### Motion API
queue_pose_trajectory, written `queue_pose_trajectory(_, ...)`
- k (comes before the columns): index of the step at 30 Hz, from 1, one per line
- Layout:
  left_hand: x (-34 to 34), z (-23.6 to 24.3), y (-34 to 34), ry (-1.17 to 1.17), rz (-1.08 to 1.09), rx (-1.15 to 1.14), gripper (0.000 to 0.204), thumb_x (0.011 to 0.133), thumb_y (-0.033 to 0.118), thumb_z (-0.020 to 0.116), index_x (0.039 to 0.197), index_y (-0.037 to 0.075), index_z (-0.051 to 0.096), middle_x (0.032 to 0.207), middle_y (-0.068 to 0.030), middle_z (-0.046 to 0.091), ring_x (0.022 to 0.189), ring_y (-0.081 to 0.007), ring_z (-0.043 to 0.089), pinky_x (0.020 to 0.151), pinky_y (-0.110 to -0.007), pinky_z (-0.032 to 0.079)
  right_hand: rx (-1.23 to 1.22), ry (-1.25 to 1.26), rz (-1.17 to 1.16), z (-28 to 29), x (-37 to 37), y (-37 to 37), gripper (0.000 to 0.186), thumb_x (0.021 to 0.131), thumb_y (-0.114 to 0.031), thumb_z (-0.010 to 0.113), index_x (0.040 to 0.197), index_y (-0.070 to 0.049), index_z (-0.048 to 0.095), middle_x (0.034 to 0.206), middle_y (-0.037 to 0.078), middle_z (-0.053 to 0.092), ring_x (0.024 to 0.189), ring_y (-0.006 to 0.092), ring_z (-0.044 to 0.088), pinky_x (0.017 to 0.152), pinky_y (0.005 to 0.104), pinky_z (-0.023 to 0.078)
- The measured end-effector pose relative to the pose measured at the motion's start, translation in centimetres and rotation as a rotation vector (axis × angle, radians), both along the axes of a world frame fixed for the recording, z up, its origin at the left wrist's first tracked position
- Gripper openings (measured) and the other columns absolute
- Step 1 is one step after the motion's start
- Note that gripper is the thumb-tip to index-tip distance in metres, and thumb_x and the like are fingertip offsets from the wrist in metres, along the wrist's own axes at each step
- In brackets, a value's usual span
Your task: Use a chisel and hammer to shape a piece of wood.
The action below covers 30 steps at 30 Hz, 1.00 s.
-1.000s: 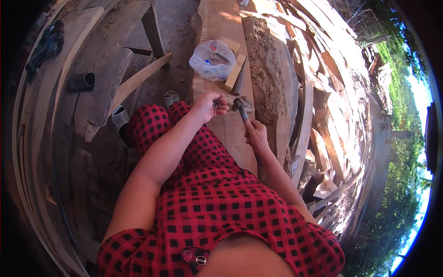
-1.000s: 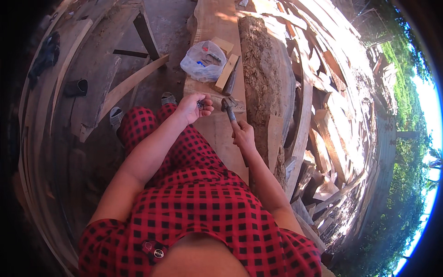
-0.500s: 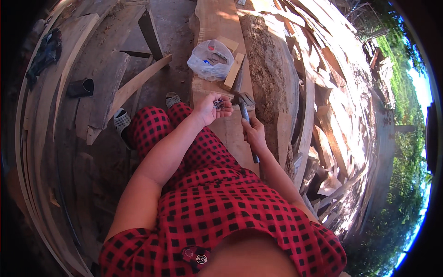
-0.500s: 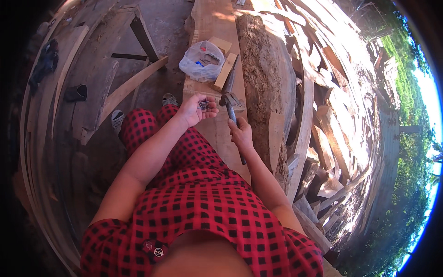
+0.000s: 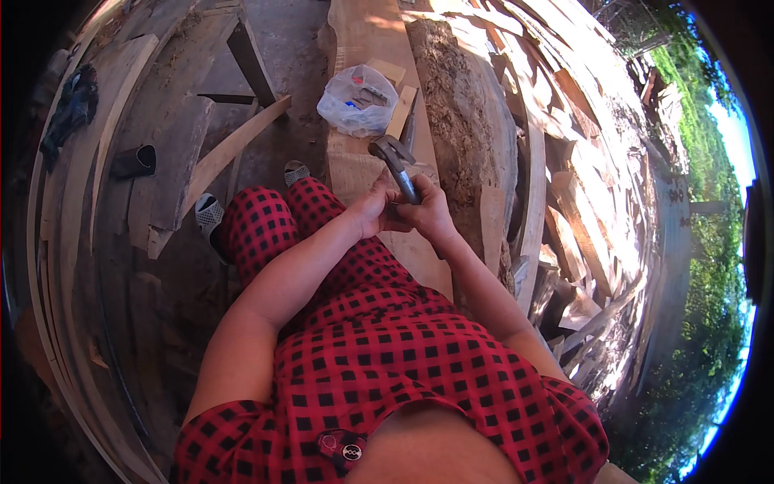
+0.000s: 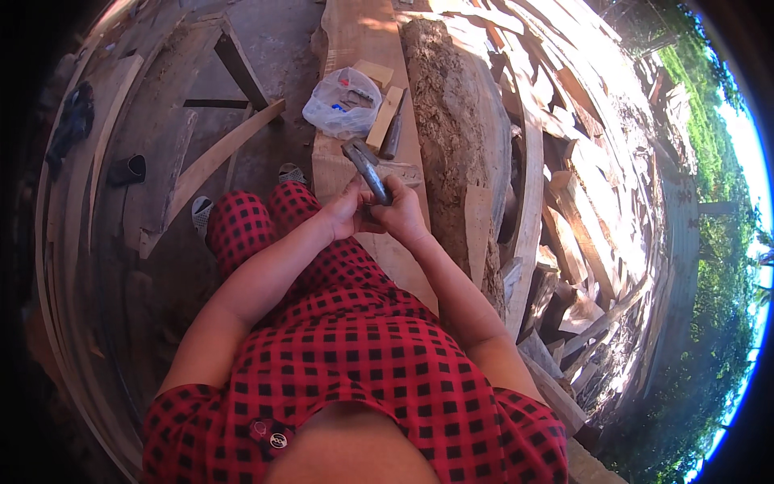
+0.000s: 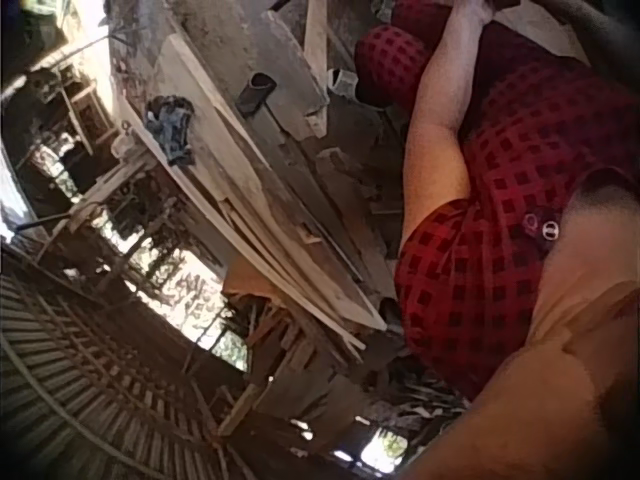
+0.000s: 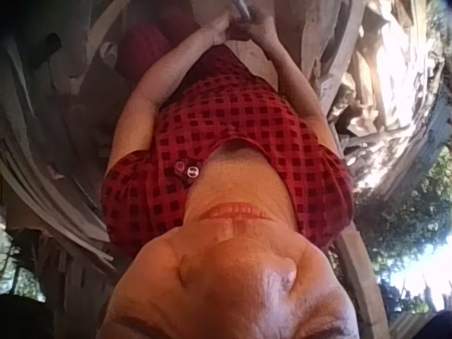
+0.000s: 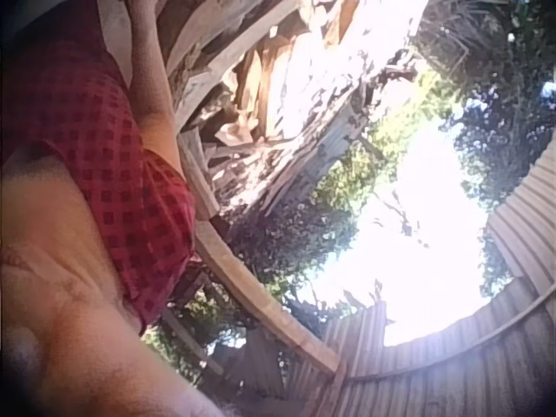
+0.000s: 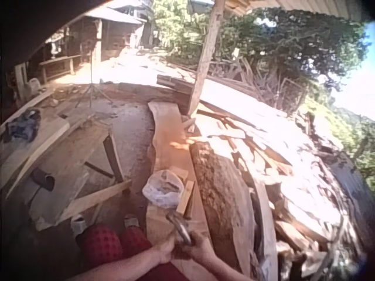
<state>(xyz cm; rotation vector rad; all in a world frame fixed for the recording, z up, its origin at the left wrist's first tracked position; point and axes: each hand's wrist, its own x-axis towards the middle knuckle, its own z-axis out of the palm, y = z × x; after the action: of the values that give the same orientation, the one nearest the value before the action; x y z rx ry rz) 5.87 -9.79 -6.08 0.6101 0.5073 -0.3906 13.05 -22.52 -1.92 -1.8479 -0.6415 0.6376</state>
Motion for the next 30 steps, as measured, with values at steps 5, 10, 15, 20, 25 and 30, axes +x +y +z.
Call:
queue_pose_trajectory(5,-0.3,-1.4,-0.8,-0.004,-0.045,0.093,0.07,0.088,0.066,0.022,0.11,0.009,0.056,0.104,-0.0099,0.06,0.096,-0.0283,0.061,0.08,-0.047,0.052,-0.131,-0.117,-0.02,0.2,-1.3,-0.2,0.02,0.061,-0.002,0.063,0.077,-0.005,0.051,0.067,0.003,0.054,0.065,0.0099,0.051,0.06,0.0278,0.044)
queue_pose_trajectory(10,-0.4,-0.3,-1.1,-0.032,-0.062,0.063,0.061,0.092,0.058,0.023,0.111,0.01,0.055,0.105,-0.0109,0.06,0.095,-0.0278,0.061,0.08,-0.047,0.052,-0.206,-0.247,-0.014,-0.7,-0.8,-0.7,0.023,0.062,-0.003,0.062,0.084,-0.003,0.054,0.072,0.011,0.061,0.068,0.0209,0.061,0.064,0.0332,0.047)
queue_pose_trajectory(15,-0.7,-0.2,-1.3,-0.044,-0.061,0.125,0.051,0.094,0.05,0.027,0.116,0.01,0.049,0.108,-0.0111,0.058,0.092,-0.0307,0.061,0.076,-0.048,0.053,-0.21,-0.282,-0.022,0.1,-0.9,-0.4,0.022,0.064,-0.005,0.063,0.084,-0.003,0.054,0.07,0.015,0.06,0.068,0.0236,0.062,0.063,0.0359,0.048)
queue_pose_trajectory(20,-1.1,-1.0,-1.2,-0.041,-0.087,0.095,0.05,0.094,0.05,0.026,0.118,0.011,0.048,0.109,-0.0108,0.057,0.093,-0.0302,0.061,0.078,-0.048,0.053,-0.259,-0.346,0.003,0.2,-1.3,-0.2,0.023,0.064,-0.008,0.064,0.084,-0.002,0.054,0.068,0.016,0.059,0.067,0.026,0.062,0.062,0.0368,0.047)
queue_pose_trajectory(25,-1.2,0.6,-1.7,-0.04,-0.08,0.077,0.054,0.095,0.048,0.022,0.116,0.005,0.047,0.101,-0.015,0.061,0.084,-0.0305,0.065,0.075,-0.043,0.055,-0.275,-0.294,0.033,1.2,-1.1,-0.5,0.024,0.064,-0.008,0.064,0.084,-0.002,0.053,0.069,0.016,0.058,0.066,0.0249,0.061,0.061,0.0367,0.047)
queue_pose_trajectory(30,-1.2,-0.2,-1.5,-0.04,-0.16,0.111,0.06,0.091,0.058,0.027,0.122,0.011,0.047,0.111,-0.0136,0.058,0.091,-0.0323,0.063,0.08,-0.046,0.052,-0.218,-0.174,0.067,2.5,-1.3,-0.6,0.024,0.065,-0.012,0.064,0.084,-0.001,0.053,0.072,0.021,0.059,0.073,0.0345,0.062,0.065,0.0419,0.046)
